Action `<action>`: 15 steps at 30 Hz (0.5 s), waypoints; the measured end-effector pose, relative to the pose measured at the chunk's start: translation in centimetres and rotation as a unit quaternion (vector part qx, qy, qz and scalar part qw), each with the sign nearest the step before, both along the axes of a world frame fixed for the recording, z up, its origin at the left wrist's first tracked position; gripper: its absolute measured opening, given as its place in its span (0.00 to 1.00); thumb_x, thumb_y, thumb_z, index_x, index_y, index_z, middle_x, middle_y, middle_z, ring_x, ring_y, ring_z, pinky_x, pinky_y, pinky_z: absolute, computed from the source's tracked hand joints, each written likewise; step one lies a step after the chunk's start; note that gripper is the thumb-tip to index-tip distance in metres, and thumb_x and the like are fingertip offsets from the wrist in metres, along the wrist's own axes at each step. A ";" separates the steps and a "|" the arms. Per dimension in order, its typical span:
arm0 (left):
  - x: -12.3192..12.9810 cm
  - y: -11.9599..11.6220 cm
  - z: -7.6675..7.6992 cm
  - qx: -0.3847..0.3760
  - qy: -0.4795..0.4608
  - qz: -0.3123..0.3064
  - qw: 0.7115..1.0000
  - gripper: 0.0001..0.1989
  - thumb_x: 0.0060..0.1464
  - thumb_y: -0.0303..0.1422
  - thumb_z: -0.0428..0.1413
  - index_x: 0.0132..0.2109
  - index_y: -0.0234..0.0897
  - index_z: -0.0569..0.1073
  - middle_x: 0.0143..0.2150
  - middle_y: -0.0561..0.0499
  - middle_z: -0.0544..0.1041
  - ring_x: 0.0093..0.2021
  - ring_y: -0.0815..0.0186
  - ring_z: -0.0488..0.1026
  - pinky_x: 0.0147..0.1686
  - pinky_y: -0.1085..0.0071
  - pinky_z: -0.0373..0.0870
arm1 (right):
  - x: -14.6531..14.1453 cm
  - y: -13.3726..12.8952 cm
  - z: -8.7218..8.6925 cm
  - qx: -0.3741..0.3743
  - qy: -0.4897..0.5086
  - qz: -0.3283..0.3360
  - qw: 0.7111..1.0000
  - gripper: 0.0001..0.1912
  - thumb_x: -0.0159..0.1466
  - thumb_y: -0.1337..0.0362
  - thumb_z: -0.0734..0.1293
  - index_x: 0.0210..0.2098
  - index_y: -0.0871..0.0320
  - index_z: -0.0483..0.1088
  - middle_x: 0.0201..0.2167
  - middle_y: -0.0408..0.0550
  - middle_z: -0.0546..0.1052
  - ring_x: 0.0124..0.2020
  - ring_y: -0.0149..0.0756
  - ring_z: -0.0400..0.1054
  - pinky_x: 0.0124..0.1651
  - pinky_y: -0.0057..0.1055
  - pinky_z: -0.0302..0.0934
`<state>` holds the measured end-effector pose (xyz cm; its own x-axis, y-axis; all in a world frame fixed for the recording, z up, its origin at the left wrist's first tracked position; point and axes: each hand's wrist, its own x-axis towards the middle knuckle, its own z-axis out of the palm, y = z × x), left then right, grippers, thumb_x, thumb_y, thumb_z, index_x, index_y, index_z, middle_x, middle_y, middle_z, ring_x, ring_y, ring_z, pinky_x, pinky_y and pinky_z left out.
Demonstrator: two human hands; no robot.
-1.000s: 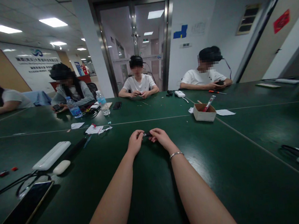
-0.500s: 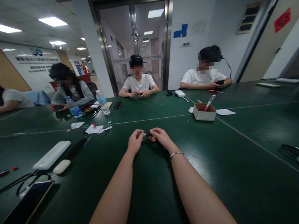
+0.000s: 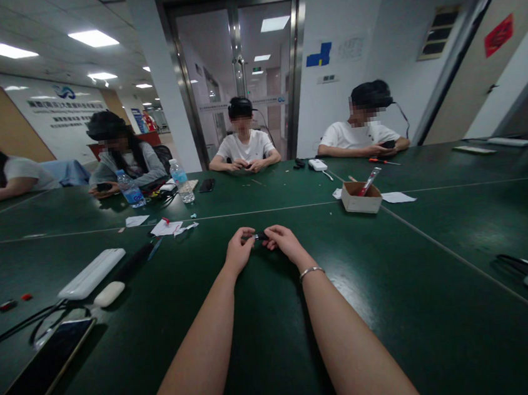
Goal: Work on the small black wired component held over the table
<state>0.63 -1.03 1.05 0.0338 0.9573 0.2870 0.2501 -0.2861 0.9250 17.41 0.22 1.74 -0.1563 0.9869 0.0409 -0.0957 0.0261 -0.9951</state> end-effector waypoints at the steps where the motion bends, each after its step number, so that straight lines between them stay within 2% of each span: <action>1: 0.0 0.0 0.0 -0.003 -0.004 -0.001 1.000 0.11 0.52 0.31 0.54 0.44 0.37 0.72 0.42 0.47 0.74 0.33 0.69 0.71 0.34 0.71 0.69 | 0.0 0.0 0.0 0.001 0.000 0.001 1.000 0.09 0.59 0.62 0.68 0.34 0.63 0.69 0.20 0.45 0.75 0.18 0.26 0.66 0.24 0.22 0.61; 8: 0.3 0.0 0.2 -0.023 -0.024 0.003 0.999 0.11 0.55 0.35 0.51 0.43 0.37 0.72 0.39 0.48 0.75 0.32 0.69 0.71 0.31 0.73 0.69 | 0.0 0.0 -0.1 0.006 0.004 0.002 1.000 0.09 0.59 0.62 0.68 0.34 0.62 0.69 0.20 0.45 0.75 0.19 0.26 0.67 0.24 0.22 0.61; 12: 0.2 -0.3 0.4 -0.014 -0.018 0.004 1.000 0.12 0.52 0.31 0.53 0.45 0.37 0.72 0.44 0.47 0.74 0.32 0.70 0.71 0.32 0.73 0.68 | 0.0 -0.1 0.0 0.002 0.003 0.002 1.000 0.09 0.59 0.62 0.68 0.35 0.62 0.69 0.20 0.45 0.76 0.19 0.26 0.67 0.24 0.22 0.61; 15: 0.1 -0.4 0.5 -0.002 -0.007 0.004 1.000 0.14 0.49 0.27 0.54 0.45 0.37 0.71 0.44 0.47 0.74 0.32 0.70 0.71 0.33 0.72 0.68 | 0.0 -0.2 0.1 0.001 -0.001 0.002 1.000 0.09 0.59 0.62 0.68 0.35 0.62 0.70 0.21 0.45 0.76 0.20 0.26 0.67 0.25 0.22 0.62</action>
<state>0.74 -1.40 1.53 0.0224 0.9588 0.2832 0.2402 -0.2802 0.9294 17.44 0.06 1.85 -0.1603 0.9862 0.0423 -0.0931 0.0276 -0.9953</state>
